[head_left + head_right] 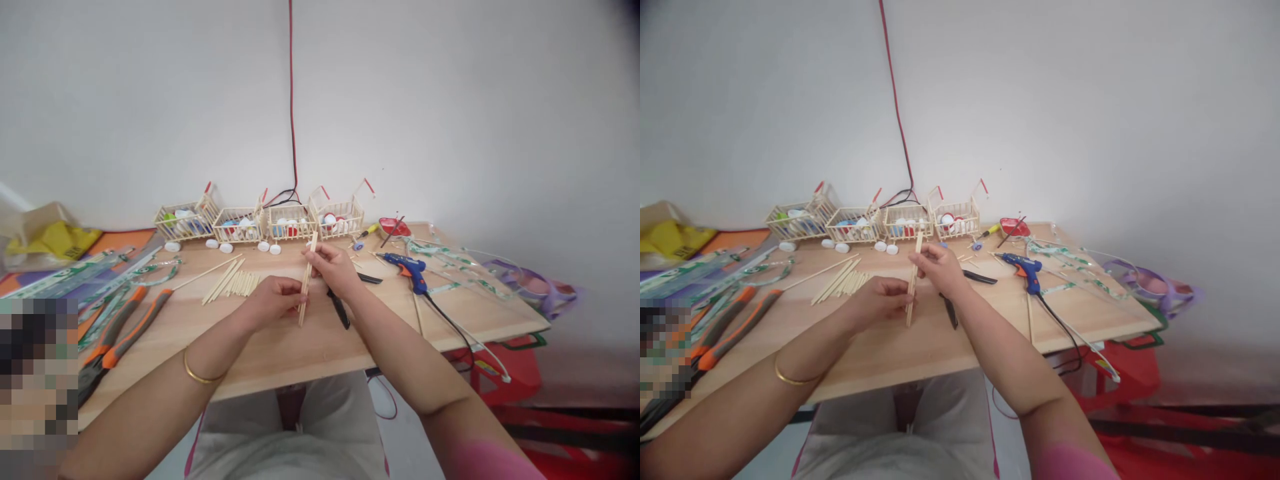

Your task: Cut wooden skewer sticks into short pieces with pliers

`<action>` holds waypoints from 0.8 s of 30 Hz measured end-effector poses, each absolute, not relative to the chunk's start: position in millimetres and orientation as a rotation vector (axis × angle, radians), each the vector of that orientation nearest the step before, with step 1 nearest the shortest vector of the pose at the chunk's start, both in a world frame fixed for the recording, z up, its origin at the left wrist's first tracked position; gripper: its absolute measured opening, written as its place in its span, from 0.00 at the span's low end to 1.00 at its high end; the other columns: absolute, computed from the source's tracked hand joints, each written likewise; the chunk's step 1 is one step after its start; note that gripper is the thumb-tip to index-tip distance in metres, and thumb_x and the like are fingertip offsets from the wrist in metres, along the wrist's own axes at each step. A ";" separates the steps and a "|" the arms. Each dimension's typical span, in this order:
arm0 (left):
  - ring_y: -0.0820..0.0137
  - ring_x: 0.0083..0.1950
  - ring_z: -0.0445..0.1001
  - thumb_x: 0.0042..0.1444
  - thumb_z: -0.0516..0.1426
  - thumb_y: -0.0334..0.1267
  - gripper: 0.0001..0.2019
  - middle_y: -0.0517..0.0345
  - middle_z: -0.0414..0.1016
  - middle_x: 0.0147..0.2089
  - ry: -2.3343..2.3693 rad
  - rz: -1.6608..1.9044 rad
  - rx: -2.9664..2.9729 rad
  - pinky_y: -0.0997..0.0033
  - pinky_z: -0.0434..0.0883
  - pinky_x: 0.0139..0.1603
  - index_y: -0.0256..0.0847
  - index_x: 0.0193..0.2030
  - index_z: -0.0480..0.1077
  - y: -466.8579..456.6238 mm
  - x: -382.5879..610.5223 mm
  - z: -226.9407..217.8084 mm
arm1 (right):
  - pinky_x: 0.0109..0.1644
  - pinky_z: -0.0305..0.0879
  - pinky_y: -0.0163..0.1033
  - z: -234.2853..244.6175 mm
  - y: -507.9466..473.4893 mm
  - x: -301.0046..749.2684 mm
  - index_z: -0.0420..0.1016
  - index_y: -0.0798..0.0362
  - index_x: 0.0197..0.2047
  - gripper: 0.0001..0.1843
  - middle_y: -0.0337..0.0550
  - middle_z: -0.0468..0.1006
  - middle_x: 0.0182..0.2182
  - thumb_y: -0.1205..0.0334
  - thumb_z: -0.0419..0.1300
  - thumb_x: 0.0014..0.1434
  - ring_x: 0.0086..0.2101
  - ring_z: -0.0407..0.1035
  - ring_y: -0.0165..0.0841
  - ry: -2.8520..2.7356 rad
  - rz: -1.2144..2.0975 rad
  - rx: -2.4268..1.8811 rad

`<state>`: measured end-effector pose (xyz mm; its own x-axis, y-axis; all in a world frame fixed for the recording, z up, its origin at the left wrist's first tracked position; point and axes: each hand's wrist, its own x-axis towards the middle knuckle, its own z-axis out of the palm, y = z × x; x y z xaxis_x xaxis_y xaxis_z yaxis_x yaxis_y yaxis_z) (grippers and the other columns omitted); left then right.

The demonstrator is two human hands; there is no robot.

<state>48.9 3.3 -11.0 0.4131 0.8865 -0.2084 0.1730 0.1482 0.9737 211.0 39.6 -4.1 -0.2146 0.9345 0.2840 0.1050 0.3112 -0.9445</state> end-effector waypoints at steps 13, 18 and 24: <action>0.73 0.27 0.68 0.45 0.59 0.44 0.13 0.61 0.73 0.23 1.278 0.751 1.766 0.78 0.61 0.26 0.36 0.30 0.78 8.7 34.1 -16.7 | 0.32 0.57 0.33 1.5 25.2 212.5 0.74 0.53 0.30 0.11 0.41 0.73 0.25 0.55 0.58 0.56 0.27 0.63 0.29 -2.253 0.656 -0.842; 0.72 0.27 0.69 0.45 0.58 0.41 0.11 0.60 0.74 0.24 1.279 0.658 1.817 0.77 0.63 0.28 0.36 0.31 0.78 12.0 32.3 -26.8 | 0.33 0.58 0.33 -6.4 27.2 213.3 0.74 0.52 0.30 0.09 0.40 0.74 0.25 0.57 0.58 0.55 0.28 0.66 0.31 -2.320 0.734 -0.814; 0.73 0.26 0.68 0.45 0.58 0.42 0.11 0.59 0.74 0.24 1.289 0.650 1.851 0.78 0.61 0.26 0.37 0.30 0.78 13.2 33.3 -26.5 | 0.32 0.57 0.32 -9.5 29.7 214.0 0.75 0.52 0.30 0.08 0.37 0.75 0.23 0.58 0.58 0.55 0.27 0.67 0.29 -2.312 0.758 -0.809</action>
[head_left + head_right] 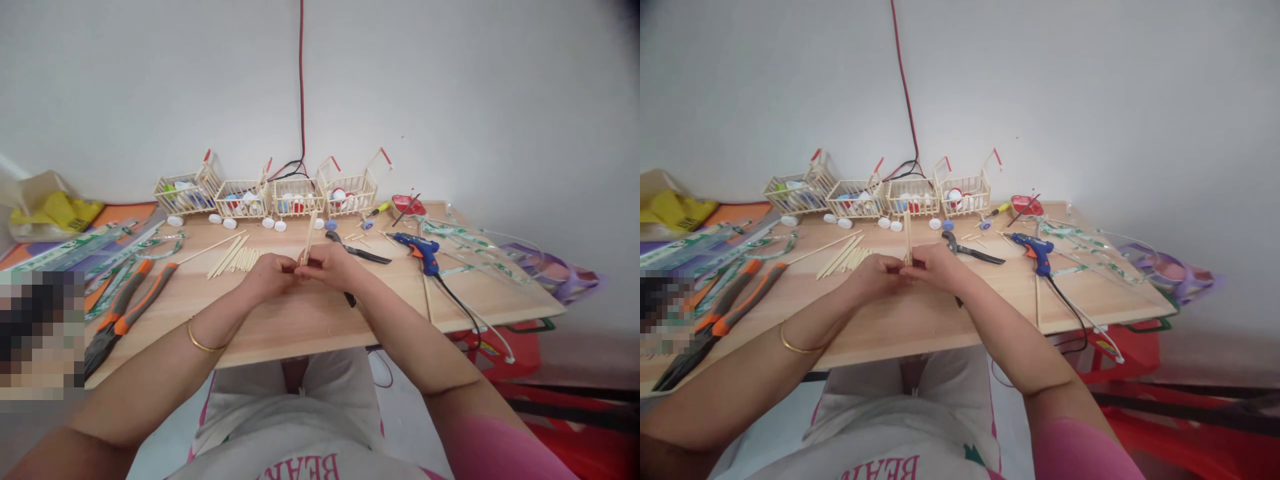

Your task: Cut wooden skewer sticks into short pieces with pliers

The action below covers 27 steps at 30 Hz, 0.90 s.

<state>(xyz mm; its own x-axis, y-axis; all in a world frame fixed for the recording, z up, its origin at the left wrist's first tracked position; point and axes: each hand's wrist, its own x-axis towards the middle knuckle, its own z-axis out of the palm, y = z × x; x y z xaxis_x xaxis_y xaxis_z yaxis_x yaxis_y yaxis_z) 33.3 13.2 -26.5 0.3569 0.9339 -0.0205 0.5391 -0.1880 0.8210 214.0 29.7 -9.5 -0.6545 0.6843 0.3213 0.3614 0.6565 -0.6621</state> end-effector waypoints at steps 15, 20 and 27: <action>0.72 0.29 0.69 0.43 0.60 0.43 0.15 0.56 0.77 0.30 1.202 0.674 1.622 0.77 0.62 0.27 0.35 0.36 0.77 6.7 31.7 -18.7 | 0.26 0.65 0.32 -13.8 28.9 208.2 0.74 0.54 0.27 0.11 0.38 0.76 0.20 0.54 0.62 0.49 0.22 0.70 0.29 -1.856 1.209 -0.969; 0.75 0.26 0.67 0.46 0.59 0.45 0.16 0.56 0.75 0.27 1.215 0.767 1.355 0.77 0.61 0.26 0.33 0.35 0.75 0.8 27.2 -8.1 | 0.25 0.70 0.33 -21.4 37.4 201.3 0.73 0.56 0.27 0.14 0.39 0.76 0.20 0.53 0.66 0.43 0.21 0.71 0.28 -1.458 1.575 -1.009; 0.75 0.24 0.68 0.38 0.64 0.42 0.13 0.58 0.72 0.23 1.211 0.780 1.053 0.74 0.64 0.27 0.33 0.26 0.73 -13.9 34.0 -7.2 | 0.25 0.71 0.32 -22.1 37.6 192.6 0.73 0.56 0.27 0.14 0.38 0.75 0.18 0.55 0.68 0.43 0.20 0.70 0.27 -1.345 1.634 -1.055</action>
<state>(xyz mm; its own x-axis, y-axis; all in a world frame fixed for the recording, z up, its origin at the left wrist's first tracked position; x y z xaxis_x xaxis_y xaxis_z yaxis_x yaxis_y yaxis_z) 34.0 -13.9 -7.2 0.2100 0.9127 -0.3506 0.0578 0.3463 0.9363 192.6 37.6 -22.1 -0.3721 0.9192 -0.1293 -0.0496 -0.1588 -0.9861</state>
